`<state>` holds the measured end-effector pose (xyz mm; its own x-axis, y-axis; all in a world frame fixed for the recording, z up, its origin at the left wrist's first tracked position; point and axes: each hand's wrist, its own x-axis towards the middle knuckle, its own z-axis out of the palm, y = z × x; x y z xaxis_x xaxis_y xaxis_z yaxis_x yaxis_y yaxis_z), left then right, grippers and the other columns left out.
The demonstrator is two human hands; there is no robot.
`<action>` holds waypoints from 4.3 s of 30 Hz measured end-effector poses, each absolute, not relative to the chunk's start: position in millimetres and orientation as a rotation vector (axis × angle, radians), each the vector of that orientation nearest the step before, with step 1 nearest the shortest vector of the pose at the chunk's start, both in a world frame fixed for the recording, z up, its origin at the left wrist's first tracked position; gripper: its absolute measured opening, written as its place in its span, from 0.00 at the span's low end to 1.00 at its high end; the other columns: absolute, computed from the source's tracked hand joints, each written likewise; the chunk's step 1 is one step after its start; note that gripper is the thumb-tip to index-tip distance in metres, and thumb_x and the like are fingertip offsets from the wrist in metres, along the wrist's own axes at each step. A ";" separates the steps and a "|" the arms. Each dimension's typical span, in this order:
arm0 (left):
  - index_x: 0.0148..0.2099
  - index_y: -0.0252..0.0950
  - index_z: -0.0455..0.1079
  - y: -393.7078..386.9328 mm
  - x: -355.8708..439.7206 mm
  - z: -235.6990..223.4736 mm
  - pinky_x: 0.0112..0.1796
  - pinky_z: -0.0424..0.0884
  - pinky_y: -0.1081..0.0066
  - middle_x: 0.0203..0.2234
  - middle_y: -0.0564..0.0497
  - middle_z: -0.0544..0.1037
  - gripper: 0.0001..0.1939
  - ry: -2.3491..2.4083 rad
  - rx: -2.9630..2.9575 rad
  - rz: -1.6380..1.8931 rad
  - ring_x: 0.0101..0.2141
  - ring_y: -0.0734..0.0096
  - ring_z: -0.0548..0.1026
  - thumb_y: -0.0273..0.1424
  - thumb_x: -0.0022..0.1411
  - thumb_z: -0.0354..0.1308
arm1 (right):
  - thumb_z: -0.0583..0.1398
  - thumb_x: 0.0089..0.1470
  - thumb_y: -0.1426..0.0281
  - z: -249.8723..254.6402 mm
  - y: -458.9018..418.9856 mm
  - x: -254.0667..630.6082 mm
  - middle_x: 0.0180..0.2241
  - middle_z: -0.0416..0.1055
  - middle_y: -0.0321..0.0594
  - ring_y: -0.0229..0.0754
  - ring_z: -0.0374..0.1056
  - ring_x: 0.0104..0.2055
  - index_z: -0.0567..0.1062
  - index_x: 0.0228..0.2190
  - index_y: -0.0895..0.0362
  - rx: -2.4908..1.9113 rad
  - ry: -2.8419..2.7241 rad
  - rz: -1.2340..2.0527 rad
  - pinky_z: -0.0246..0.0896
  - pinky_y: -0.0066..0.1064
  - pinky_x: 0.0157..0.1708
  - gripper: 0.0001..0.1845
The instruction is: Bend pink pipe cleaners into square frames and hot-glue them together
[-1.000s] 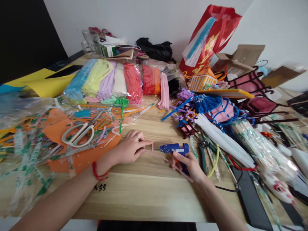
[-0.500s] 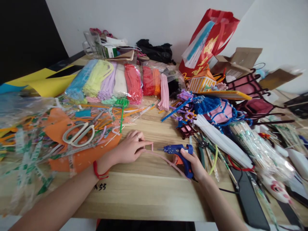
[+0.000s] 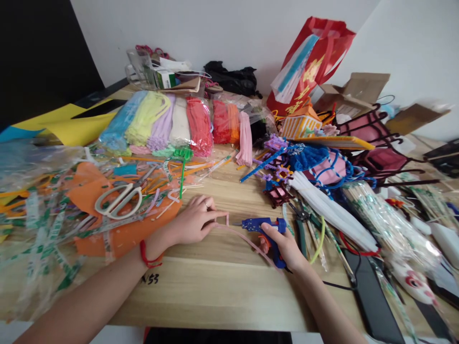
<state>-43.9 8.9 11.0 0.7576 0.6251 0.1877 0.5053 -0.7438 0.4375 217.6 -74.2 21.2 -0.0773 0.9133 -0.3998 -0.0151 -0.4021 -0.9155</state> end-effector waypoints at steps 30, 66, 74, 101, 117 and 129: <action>0.55 0.47 0.67 8.7 -43.3 14.8 0.48 0.61 0.57 0.37 0.48 0.65 0.19 0.883 2.553 0.446 0.43 0.62 0.62 0.30 0.62 0.52 | 0.61 0.48 0.51 15.0 -77.9 215.7 0.12 0.61 0.33 0.34 0.58 0.14 0.66 0.14 0.57 -1.537 -0.870 1.528 0.55 0.27 0.16 0.25; 0.54 0.48 0.67 9.8 -42.4 15.5 0.49 0.60 0.56 0.38 0.48 0.64 0.19 0.911 2.533 0.396 0.43 0.62 0.62 0.30 0.61 0.52 | 0.60 0.48 0.53 14.6 -77.8 221.3 0.10 0.62 0.37 0.32 0.56 0.12 0.71 0.13 0.60 -1.365 -0.686 1.530 0.46 0.25 0.12 0.26; 0.54 0.48 0.67 9.6 -42.0 15.4 0.49 0.60 0.56 0.38 0.49 0.65 0.19 0.923 2.516 0.404 0.44 0.61 0.62 0.30 0.61 0.53 | 0.60 0.47 0.50 13.0 -79.5 219.9 0.07 0.58 0.36 0.31 0.53 0.10 0.69 0.11 0.60 -1.362 -0.620 1.535 0.43 0.24 0.10 0.28; 0.54 0.48 0.68 9.2 -42.6 14.8 0.49 0.61 0.57 0.38 0.49 0.65 0.19 0.921 2.515 0.419 0.44 0.62 0.62 0.29 0.61 0.53 | 0.51 0.57 0.54 6.9 -77.8 233.2 0.08 0.53 0.27 0.29 0.39 0.09 0.70 0.21 0.59 -0.458 -0.519 1.784 0.46 0.20 0.09 0.24; 0.54 0.48 0.68 9.5 -42.6 13.9 0.49 0.60 0.58 0.38 0.49 0.64 0.18 0.912 2.508 0.426 0.43 0.62 0.62 0.30 0.61 0.53 | 0.50 0.57 0.53 6.9 -79.5 231.6 0.09 0.55 0.30 0.30 0.43 0.10 0.70 0.20 0.59 -0.586 -0.513 1.809 0.43 0.21 0.08 0.25; 0.54 0.47 0.68 10.5 -43.0 13.8 0.47 0.61 0.57 0.37 0.48 0.64 0.18 0.905 2.502 0.420 0.42 0.62 0.62 0.30 0.62 0.51 | 0.56 0.53 0.57 21.6 -67.3 227.2 0.18 0.65 0.37 0.35 0.55 0.17 0.73 0.24 0.57 -0.932 -0.493 1.695 0.54 0.26 0.18 0.17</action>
